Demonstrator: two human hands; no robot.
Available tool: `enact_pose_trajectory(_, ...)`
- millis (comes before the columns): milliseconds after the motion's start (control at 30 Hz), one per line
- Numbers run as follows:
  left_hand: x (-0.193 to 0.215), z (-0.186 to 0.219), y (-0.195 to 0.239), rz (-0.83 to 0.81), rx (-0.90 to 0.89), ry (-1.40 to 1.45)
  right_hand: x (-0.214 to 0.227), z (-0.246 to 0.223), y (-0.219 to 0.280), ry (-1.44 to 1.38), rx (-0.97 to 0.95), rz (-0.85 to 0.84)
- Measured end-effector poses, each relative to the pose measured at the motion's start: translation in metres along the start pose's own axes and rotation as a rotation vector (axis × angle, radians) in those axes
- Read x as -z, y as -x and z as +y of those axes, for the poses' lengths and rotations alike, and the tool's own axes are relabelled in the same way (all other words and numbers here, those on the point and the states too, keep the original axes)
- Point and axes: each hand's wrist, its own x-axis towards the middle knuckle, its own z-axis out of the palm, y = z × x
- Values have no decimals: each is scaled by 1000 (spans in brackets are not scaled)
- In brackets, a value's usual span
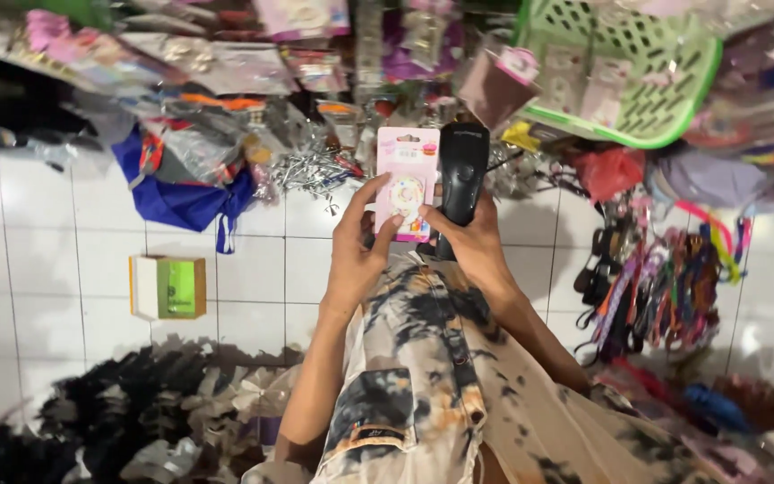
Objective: The person repeatedly picks small packaged items from a wall display, scans their barcodes with a handheld scanner, and returns them to the rack. The same type of item is handled multiple times in a repetitive cycle.
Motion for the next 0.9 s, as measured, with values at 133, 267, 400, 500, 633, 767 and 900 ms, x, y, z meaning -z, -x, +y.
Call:
enact_pose_trajectory(133, 13, 5, 9, 72, -54, -32, -14, -10, -1, 63, -56, -59)
enact_pose_trajectory(267, 18, 8, 12, 103, -61, -39, -13, -1, -6, 95, 45, -150)
enact_pose_trajectory(400, 16, 7, 11, 115, -77, -17, -13, -14, -8, 112, 36, -183)
enact_pose_trajectory(500, 9, 4, 5, 140, -105, 7, 2, -2, -11, 139, -8, -169)
enact_pose_trajectory(633, 1, 0, -7, 176, -91, -8, 17, -27, -1, 89, -64, -147)
enact_pose_trajectory(767, -7, 4, -20, 172, -84, -44, 42, -50, 9, -165, -168, -232)
enact_pose_trajectory(900, -18, 7, -31, 132, -120, -73, 65, -62, 21, -413, -248, -428)
